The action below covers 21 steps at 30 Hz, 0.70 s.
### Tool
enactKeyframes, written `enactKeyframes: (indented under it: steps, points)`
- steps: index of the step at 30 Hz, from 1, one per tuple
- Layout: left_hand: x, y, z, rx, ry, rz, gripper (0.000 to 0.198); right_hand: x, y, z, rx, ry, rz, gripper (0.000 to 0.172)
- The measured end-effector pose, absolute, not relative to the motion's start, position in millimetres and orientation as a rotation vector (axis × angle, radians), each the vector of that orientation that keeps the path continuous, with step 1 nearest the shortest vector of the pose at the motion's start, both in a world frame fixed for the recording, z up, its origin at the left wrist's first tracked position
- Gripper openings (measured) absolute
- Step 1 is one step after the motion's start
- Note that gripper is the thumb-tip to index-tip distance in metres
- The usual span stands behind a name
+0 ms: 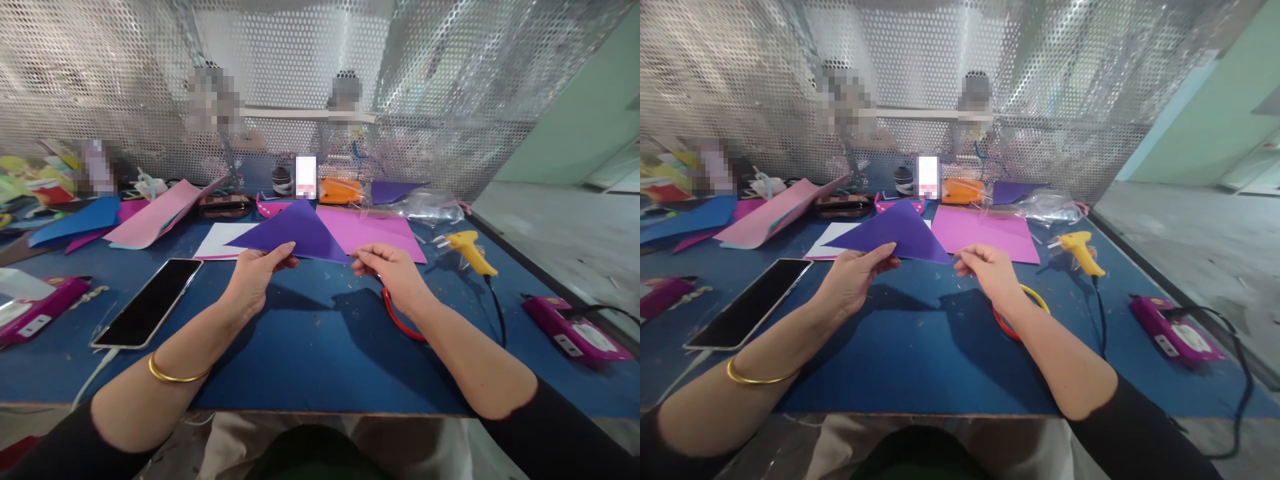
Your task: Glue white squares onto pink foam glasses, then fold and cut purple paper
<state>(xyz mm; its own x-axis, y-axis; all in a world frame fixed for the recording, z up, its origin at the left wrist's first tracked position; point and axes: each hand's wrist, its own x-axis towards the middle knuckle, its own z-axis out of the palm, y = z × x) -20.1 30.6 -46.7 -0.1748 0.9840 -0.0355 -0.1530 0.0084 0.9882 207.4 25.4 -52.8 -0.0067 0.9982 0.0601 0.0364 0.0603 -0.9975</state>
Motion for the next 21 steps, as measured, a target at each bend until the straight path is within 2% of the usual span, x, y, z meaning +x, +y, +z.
enactKeyframes:
  steps: [5,9,14,18,21]
  points:
    - [-21,28,-44,1.100,1.263,1.392,0.024,207,26,-51,-1.211,-1.298,1.123,0.026]
    - [-19,25,-44,1.148,1.303,1.345,0.027,201,22,-54,-1.210,-1.418,1.213,0.022]
    - [-14,23,-45,1.039,1.215,1.310,0.026,200,22,-54,-1.218,-1.345,1.135,0.020]
    - [-14,22,-45,0.989,1.093,1.238,0.031,204,25,-51,-1.204,-1.251,1.046,0.019]
    - [-18,25,-43,0.957,1.037,1.263,0.043,211,28,-45,-1.189,-1.149,0.992,0.017]
